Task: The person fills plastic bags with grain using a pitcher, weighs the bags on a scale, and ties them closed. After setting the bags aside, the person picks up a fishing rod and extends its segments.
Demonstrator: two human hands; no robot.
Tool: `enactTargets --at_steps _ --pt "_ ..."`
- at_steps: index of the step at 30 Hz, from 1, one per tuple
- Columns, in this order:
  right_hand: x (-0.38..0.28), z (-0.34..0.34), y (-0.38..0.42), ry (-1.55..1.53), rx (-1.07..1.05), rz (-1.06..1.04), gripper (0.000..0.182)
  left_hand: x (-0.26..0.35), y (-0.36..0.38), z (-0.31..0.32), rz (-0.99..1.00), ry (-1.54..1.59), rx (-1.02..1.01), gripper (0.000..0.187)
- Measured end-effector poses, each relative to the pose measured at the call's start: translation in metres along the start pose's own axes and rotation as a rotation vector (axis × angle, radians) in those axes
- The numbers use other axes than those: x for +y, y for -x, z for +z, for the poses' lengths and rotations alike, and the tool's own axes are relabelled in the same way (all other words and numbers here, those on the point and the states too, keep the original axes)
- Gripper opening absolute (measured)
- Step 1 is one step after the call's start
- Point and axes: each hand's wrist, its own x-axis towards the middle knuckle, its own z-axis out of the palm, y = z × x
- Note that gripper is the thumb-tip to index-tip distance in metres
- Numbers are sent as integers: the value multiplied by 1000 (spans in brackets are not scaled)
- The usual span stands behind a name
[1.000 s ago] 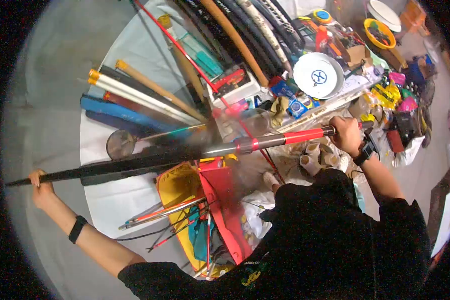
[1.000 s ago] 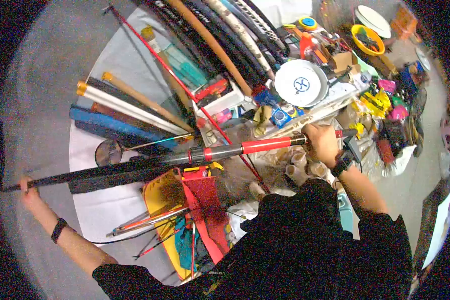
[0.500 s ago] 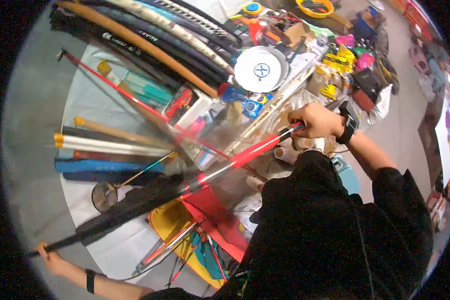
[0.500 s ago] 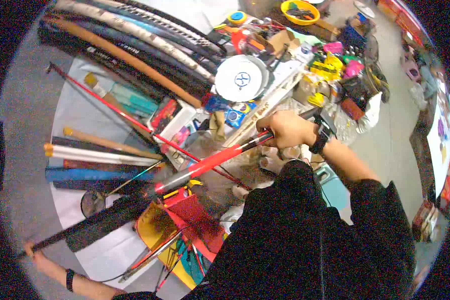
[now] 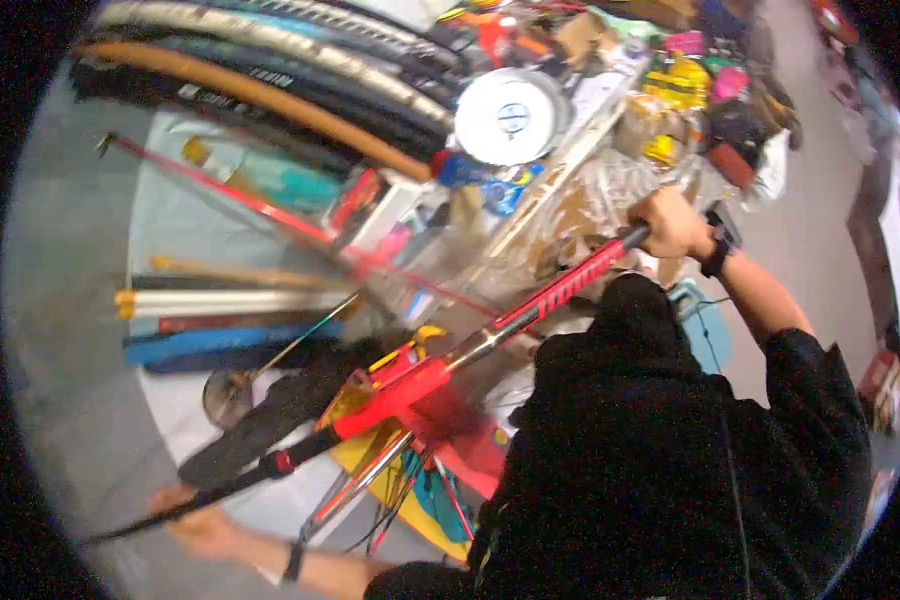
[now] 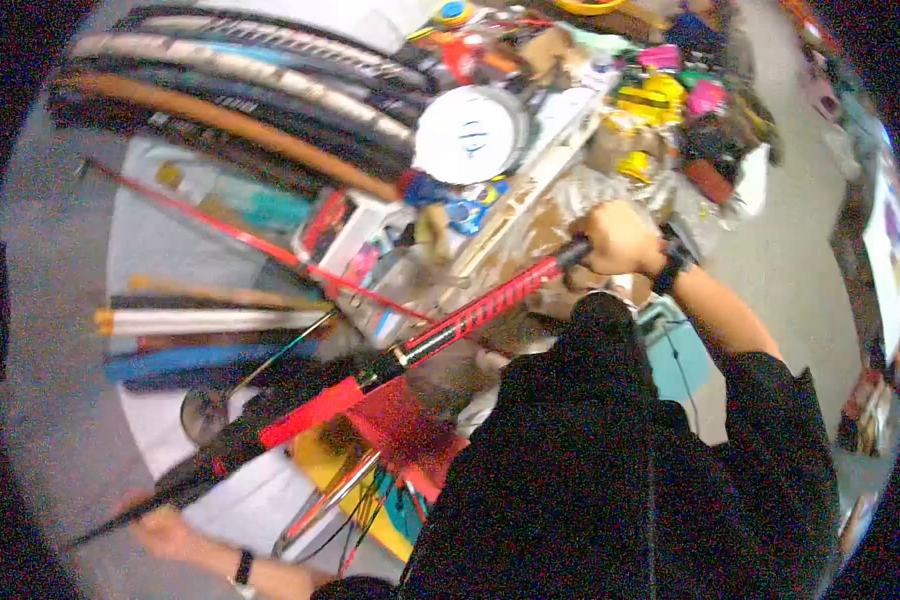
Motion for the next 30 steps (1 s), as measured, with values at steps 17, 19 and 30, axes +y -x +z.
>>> enactTargets --at_steps 17,19,30 --pt "-41 47 20 -83 -449 -103 22 -60 199 190 -479 1184 -137 28" --pt "-79 22 13 -137 -529 -70 32 -58 200 195 -518 947 59 34" --pt "-15 119 73 70 -42 -201 15 -104 225 195 -680 918 297 38"
